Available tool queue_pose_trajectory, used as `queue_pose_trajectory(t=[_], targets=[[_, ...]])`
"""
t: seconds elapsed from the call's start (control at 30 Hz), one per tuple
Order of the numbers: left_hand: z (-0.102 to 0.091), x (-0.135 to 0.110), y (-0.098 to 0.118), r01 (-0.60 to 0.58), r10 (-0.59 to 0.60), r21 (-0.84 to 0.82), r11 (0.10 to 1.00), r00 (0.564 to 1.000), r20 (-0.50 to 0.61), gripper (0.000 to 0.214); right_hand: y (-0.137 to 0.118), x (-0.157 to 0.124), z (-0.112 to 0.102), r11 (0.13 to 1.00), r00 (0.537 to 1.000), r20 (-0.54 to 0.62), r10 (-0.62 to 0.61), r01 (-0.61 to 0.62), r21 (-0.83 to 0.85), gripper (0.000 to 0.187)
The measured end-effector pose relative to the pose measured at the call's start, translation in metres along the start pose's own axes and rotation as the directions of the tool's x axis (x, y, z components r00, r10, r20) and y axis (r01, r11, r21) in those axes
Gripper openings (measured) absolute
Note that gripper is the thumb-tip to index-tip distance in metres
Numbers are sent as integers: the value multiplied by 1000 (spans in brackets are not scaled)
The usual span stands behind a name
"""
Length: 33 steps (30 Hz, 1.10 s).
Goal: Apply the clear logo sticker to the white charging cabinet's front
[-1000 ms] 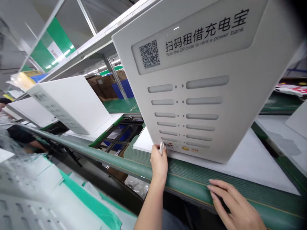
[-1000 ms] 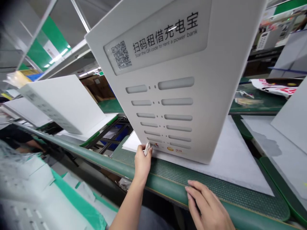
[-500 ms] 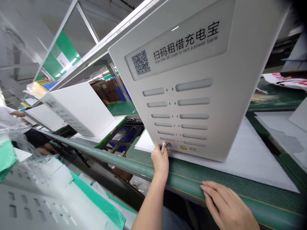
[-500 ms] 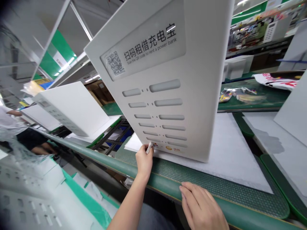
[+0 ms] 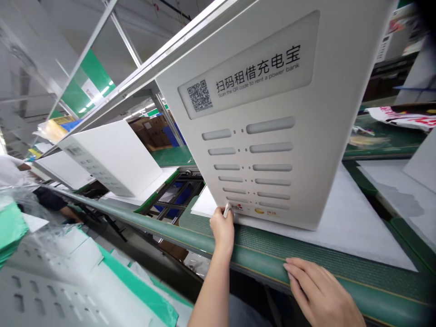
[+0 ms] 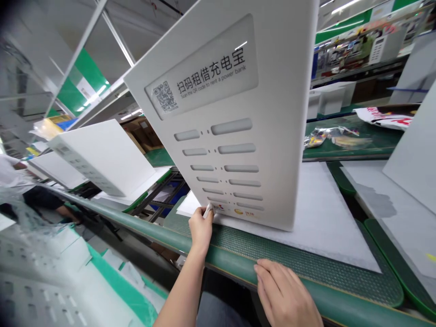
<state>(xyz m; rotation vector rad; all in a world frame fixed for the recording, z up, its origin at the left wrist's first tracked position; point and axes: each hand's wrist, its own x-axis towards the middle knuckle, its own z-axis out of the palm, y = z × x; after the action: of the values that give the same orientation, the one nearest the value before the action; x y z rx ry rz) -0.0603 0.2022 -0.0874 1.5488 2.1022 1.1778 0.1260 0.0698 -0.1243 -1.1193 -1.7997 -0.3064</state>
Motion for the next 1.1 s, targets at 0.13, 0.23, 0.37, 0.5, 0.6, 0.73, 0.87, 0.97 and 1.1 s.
queue_pose_trajectory(t=[0.13,0.23,0.37,0.5,0.6,0.73,0.87,0.97,1.1], targets=[[6,-7,4,-57,56,3,998,998,16,12,-1,2,2,1000,1000,-9,4,-4,-2,22],[10,-14,5,-124,125,-24,992,990,70,11,-2,3,3,999,1000,9,-11,12,-39,19],[8,-12,3,-137,142,-54,989,985,102,9,-3,0,4,998,1000,30,-7,9,-69,18],[7,-11,4,-52,52,-27,998,998,31,13,-3,-1,5,998,999,37,-29,31,-50,18],[13,-21,11,-59,61,-30,998,997,42,12,-4,-1,6,998,999,34,-9,12,-66,17],[18,-31,16,-109,117,-76,991,987,112,11,-8,1,6,994,1000,27,-3,6,-108,17],[6,-16,7,-54,57,-65,996,997,49,14,-8,2,4,996,999,29,-24,27,-89,19],[1,-9,5,-30,29,-47,998,1000,-11,15,-7,1,4,997,999,22,-29,31,-74,19],[10,-20,11,-109,112,-69,992,993,46,12,-7,2,5,997,1000,16,-12,13,-79,18]])
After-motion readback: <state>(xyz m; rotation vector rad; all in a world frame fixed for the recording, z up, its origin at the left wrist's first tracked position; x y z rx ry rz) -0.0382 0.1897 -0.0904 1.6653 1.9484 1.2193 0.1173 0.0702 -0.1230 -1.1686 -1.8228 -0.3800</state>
